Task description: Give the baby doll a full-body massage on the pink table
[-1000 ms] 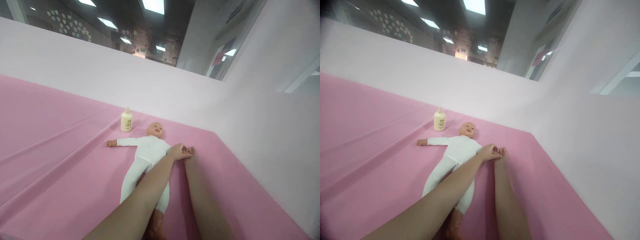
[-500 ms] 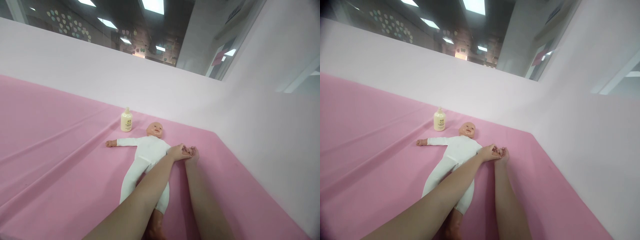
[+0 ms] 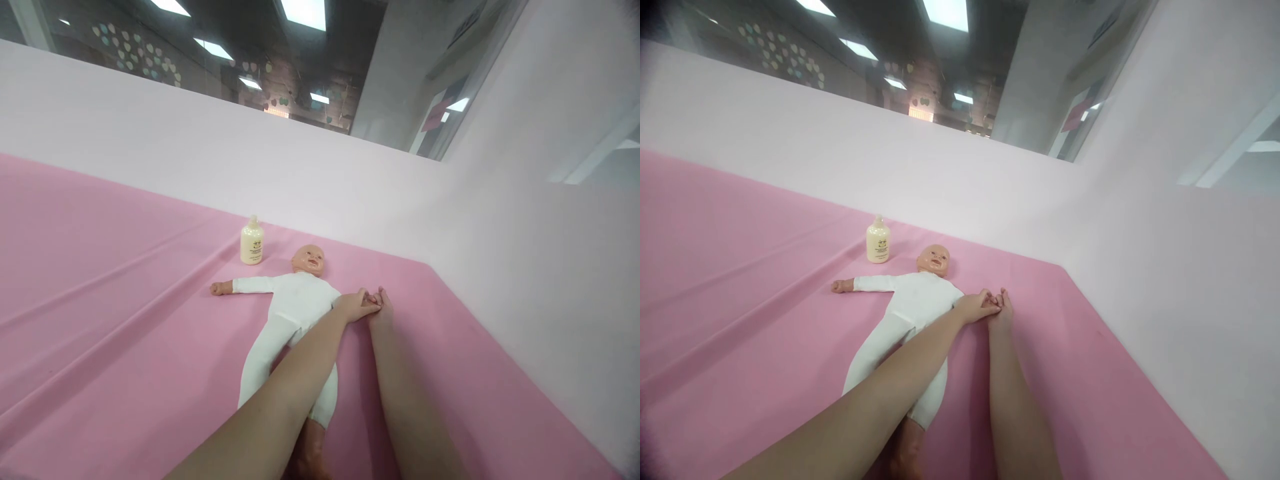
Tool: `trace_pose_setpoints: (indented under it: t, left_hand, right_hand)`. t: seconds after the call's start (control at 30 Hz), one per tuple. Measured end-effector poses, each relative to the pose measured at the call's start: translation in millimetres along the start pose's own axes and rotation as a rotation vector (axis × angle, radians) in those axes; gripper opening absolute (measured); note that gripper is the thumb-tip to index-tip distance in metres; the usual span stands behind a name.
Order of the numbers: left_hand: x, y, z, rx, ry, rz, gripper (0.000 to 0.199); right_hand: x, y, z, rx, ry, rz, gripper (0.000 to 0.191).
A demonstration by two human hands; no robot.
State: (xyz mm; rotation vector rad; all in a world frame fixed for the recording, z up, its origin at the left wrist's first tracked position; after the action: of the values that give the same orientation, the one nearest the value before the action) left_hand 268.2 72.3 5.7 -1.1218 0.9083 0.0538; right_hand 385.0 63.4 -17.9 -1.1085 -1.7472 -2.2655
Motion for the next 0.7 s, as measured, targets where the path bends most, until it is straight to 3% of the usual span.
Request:
trace_pose_setpoints:
  t: [0.23,0.47,0.7]
  left_hand:
    - [-2.3,-3.9,-1.4,0.018,-0.022,0.141,0.06]
    - [-0.6,-2.6,2.7,0.04,-0.065,0.198,0.048]
    - [-7.8,-2.2,1.4,0.032,-0.155,0.222,0.047]
  right_hand:
    - [-1.8,-11.7,1.3,0.04,-0.118,-0.129,0.049]
    - [-19.0,-14.3,7.9,-0.042,-0.284,-0.333,0.043]
    - [-16.6,-15.2,10.1,-0.091,-0.258,-0.435,0.03]
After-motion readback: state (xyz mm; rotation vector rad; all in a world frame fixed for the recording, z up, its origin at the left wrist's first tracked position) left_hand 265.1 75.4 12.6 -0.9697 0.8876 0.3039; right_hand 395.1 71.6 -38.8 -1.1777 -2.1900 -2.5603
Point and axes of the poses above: each hand's wrist, its own z-axis towards the middle knuckle, its own x-axis out of the palm, y = z × x, the point moved 6 cm from there along z, towards the middle knuckle, and after that the axes turned 9 degrees about -z, right-handed, at the moved point
